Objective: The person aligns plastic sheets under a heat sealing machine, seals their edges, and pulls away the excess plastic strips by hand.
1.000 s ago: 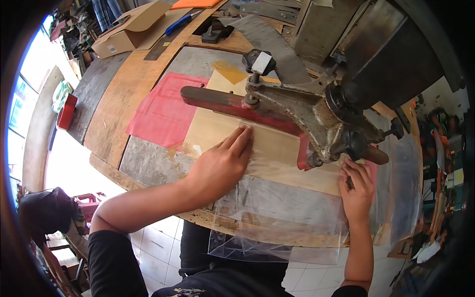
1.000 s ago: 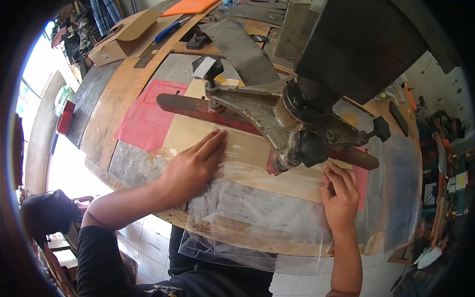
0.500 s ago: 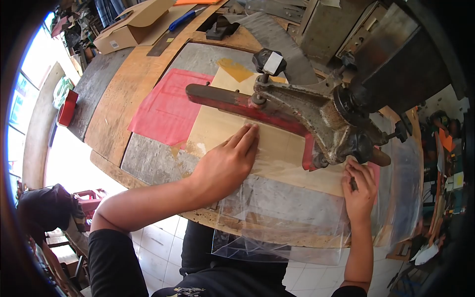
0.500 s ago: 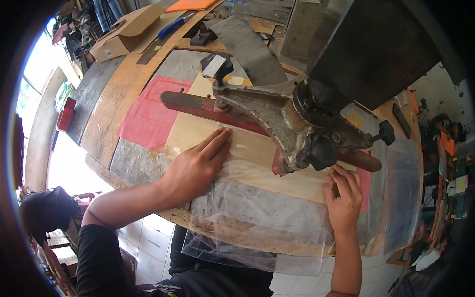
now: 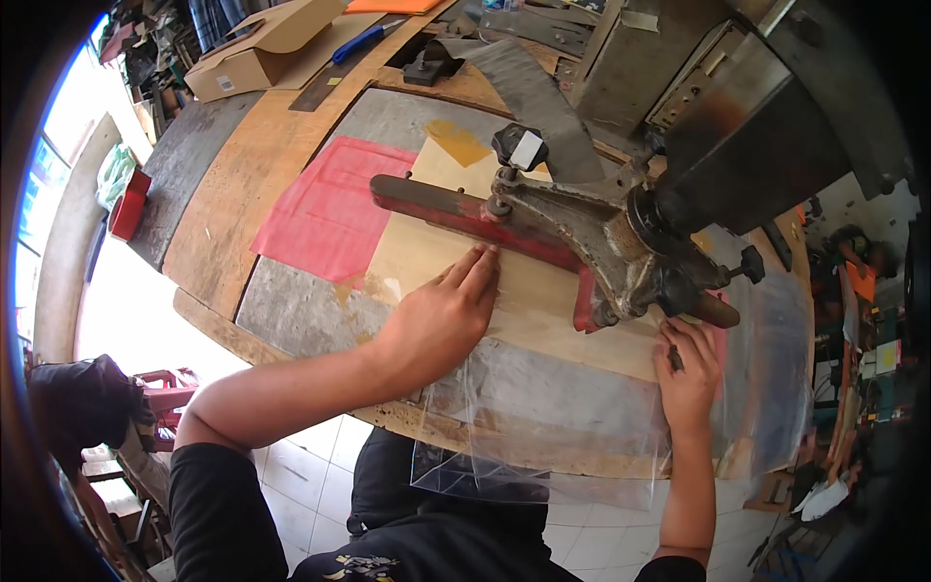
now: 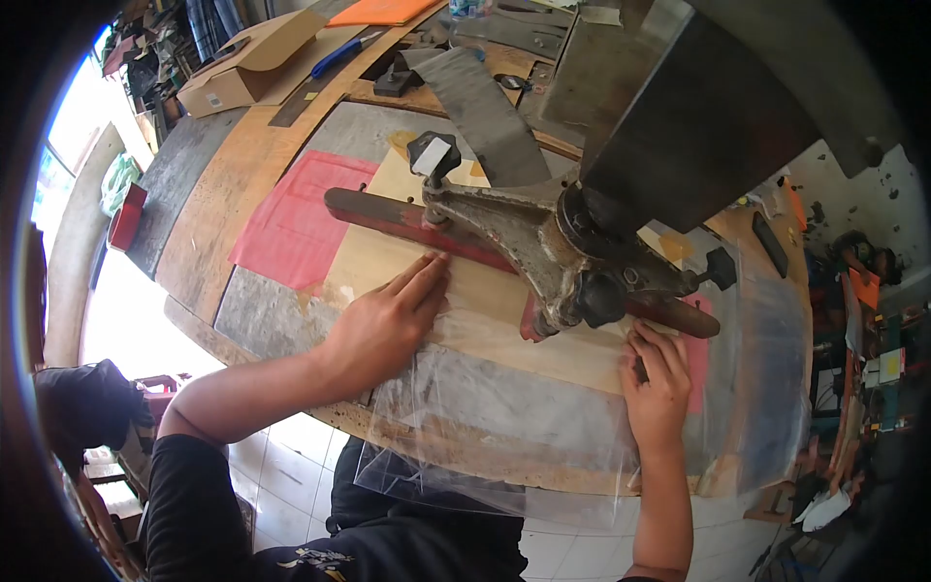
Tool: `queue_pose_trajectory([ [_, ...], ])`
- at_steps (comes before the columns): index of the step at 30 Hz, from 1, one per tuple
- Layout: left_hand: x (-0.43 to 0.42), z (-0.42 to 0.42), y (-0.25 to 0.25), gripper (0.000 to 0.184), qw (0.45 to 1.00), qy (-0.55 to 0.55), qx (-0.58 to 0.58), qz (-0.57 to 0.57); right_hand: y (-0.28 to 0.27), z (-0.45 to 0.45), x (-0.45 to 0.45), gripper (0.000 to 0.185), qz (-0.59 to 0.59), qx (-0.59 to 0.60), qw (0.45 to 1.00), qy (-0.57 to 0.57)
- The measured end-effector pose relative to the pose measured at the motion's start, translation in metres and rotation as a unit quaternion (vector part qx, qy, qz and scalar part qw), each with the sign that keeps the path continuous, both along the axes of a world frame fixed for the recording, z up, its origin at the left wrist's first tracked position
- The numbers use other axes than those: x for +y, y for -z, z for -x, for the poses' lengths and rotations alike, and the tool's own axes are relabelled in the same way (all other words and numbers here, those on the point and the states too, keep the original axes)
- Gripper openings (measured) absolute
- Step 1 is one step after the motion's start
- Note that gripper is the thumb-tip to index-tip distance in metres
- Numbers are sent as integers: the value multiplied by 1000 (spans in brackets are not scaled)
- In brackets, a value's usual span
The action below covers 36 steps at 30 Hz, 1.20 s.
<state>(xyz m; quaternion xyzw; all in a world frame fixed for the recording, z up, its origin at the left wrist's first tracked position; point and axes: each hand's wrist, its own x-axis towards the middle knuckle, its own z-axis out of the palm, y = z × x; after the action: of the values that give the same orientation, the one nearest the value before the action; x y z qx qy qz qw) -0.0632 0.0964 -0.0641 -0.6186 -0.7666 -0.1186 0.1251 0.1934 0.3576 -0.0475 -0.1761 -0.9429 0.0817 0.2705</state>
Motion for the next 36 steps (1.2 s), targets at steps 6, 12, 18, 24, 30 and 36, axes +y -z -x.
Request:
queue_pose_trajectory([
  [6, -2, 0, 3, 38, 1000, 4, 14, -14, -6, -4, -3, 26, -13, 2, 1000, -20],
  [12, -18, -6, 3, 35, 998, 9, 53, -21, -9, -34, -8, 42, 96, -5, 995, -36],
  [18, -50, -13, -3, 32, 991, 20, -108, -80, -17, -60, -36, 41, 209, 4, 978, 18],
  [24, -64, -40, -10, 35, 952, -48, -271, -134, 4, -73, -54, 37, 205, 56, 976, 51],
  [30, -65, -43, -12, 32, 945, -65, -286, -143, 8, -74, -51, 34, 196, 85, 976, 49],
  [36, -68, -44, -12, 33, 954, -55, -252, -154, 7, -74, -53, 35, 209, 95, 972, 43],
])
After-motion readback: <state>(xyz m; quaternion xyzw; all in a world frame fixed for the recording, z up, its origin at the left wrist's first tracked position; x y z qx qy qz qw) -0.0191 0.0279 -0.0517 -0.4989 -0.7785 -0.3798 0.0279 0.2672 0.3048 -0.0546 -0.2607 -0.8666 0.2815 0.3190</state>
